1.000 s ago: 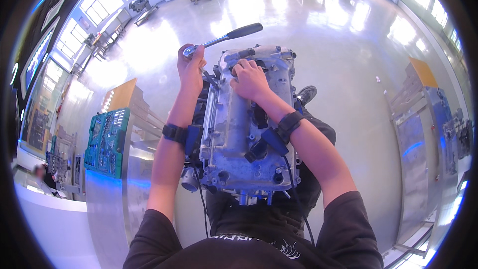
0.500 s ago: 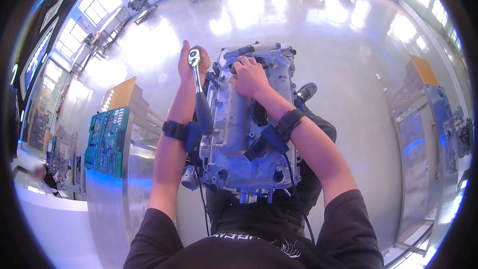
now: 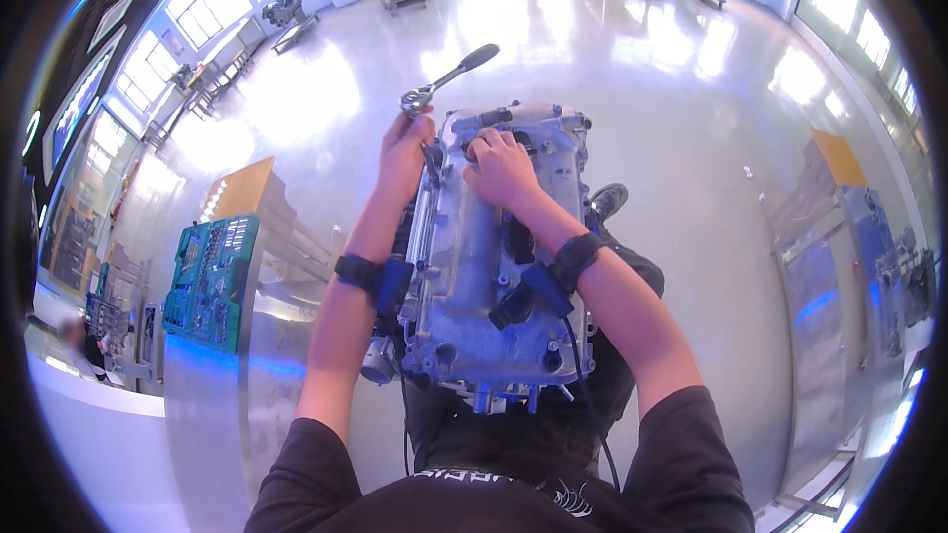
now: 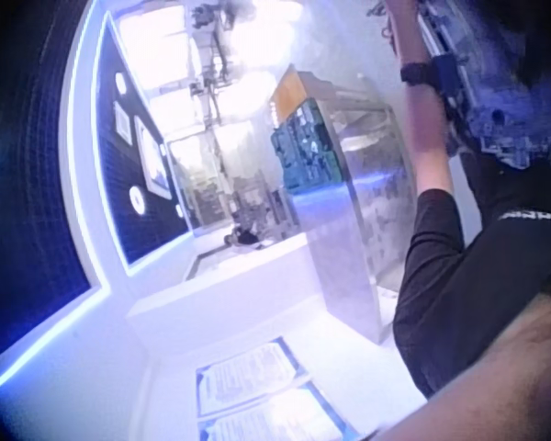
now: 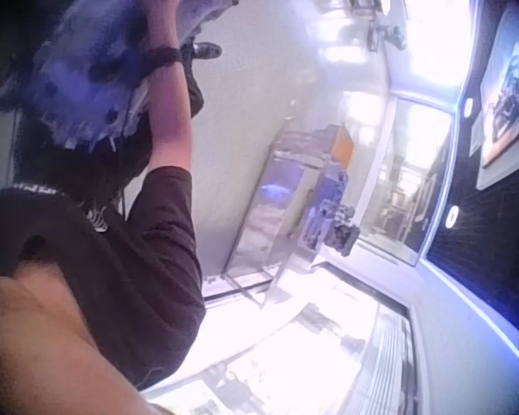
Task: Use a socket wrench and hands to manipulate components on top of an engine assembly.
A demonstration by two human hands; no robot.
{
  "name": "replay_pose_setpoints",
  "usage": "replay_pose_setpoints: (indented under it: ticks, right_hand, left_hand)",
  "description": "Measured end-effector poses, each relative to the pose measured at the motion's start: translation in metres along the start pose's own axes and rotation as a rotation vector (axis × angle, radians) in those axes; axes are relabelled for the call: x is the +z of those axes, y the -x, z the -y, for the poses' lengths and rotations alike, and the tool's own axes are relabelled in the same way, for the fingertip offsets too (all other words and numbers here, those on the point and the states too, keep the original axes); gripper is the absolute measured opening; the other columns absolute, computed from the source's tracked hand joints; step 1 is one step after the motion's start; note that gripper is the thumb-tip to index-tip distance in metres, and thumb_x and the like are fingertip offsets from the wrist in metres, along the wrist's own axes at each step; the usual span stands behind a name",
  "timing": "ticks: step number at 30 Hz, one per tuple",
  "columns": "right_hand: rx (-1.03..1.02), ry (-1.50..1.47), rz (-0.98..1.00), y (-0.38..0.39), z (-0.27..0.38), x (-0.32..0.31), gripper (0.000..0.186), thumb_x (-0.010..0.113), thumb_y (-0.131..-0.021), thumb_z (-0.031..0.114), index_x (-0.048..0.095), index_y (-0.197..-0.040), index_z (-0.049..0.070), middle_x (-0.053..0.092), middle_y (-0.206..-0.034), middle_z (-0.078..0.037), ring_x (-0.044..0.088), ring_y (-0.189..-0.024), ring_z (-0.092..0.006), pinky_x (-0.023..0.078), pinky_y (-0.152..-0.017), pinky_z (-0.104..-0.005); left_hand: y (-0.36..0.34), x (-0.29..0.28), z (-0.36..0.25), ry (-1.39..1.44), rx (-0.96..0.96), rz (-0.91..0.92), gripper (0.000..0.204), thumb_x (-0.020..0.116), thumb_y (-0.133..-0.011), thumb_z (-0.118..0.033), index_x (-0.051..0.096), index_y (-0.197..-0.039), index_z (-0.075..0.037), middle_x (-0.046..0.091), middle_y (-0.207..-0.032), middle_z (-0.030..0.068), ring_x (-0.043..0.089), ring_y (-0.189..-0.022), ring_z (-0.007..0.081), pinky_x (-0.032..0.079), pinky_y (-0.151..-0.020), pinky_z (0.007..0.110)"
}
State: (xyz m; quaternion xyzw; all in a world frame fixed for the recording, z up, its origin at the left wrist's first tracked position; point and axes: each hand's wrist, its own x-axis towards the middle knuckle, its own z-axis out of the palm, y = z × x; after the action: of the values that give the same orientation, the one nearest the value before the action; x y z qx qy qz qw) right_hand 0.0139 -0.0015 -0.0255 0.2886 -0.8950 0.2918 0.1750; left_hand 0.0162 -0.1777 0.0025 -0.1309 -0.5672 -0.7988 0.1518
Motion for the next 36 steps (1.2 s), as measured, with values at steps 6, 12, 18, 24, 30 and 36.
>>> replay_pose_setpoints:
  ticks: [6,12,18,24,30,36]
  right_hand:
    - [-0.043,-0.012,-0.083,0.0,-0.003,0.006,0.026,0.066,-0.07,0.021,0.064,-0.092,0.007,0.057,-0.115,-0.01,0.051,-0.112,-0.0315,0.043,-0.092,-0.0439]
    - [-0.057,-0.041,-0.084,0.002,-0.005,0.007,0.025,0.064,-0.072,0.023,0.064,-0.091,0.006,0.056,-0.119,-0.012,0.049,-0.115,-0.0315,0.042,-0.093,-0.0443]
    - [-0.047,0.0,-0.057,0.002,-0.008,0.007,0.022,0.064,-0.074,0.024,0.064,-0.084,0.005,0.055,-0.123,-0.013,0.048,-0.117,-0.0317,0.042,-0.093,-0.0448]
    - [-0.041,-0.009,-0.046,0.001,-0.007,0.009,0.022,0.065,-0.075,0.025,0.064,-0.082,0.004,0.054,-0.124,-0.013,0.048,-0.117,-0.0318,0.042,-0.093,-0.0451]
    - [-0.031,-0.003,-0.045,0.001,-0.007,0.008,0.021,0.065,-0.075,0.025,0.064,-0.081,0.004,0.055,-0.123,-0.013,0.049,-0.116,-0.0321,0.042,-0.094,-0.0449]
    - [-0.024,-0.09,-0.016,0.0,-0.003,0.003,0.019,0.066,-0.076,0.022,0.066,-0.083,0.004,0.055,-0.124,-0.015,0.049,-0.117,-0.0331,0.04,-0.098,-0.0434]
  left_hand:
    - [0.003,-0.001,0.017,-0.071,0.083,-0.029,0.016,0.053,-0.096,-0.016,0.058,-0.101,-0.002,0.05,-0.08,-0.0024,0.043,-0.073,0.0076,0.035,-0.067,0.022]
    - [0.03,-0.011,0.037,-0.214,-0.045,-0.116,0.016,0.053,-0.097,-0.012,0.049,-0.109,-0.003,0.05,-0.078,-0.0023,0.042,-0.069,0.0051,0.035,-0.062,0.021]
    - [0.033,-0.008,0.043,-0.162,-0.025,-0.131,0.017,0.058,-0.094,-0.01,0.048,-0.106,-0.005,0.056,-0.08,-0.0006,0.047,-0.072,0.0064,0.039,-0.067,0.021]
    - [0.032,-0.014,0.046,-0.168,0.008,-0.234,0.012,0.059,-0.093,-0.01,0.058,-0.1,-0.001,0.06,-0.08,0.0015,0.053,-0.075,0.0086,0.043,-0.069,0.022]
    - [0.034,-0.011,0.048,-0.13,0.014,-0.188,0.016,0.056,-0.095,-0.014,0.062,-0.098,0.001,0.06,-0.079,0.0,0.053,-0.074,0.0078,0.043,-0.07,0.023]
    - [0.036,-0.011,0.047,-0.164,-0.032,-0.139,0.025,0.045,-0.101,-0.019,0.06,-0.094,-0.001,0.051,-0.075,-0.0037,0.045,-0.069,0.0064,0.038,-0.065,0.023]
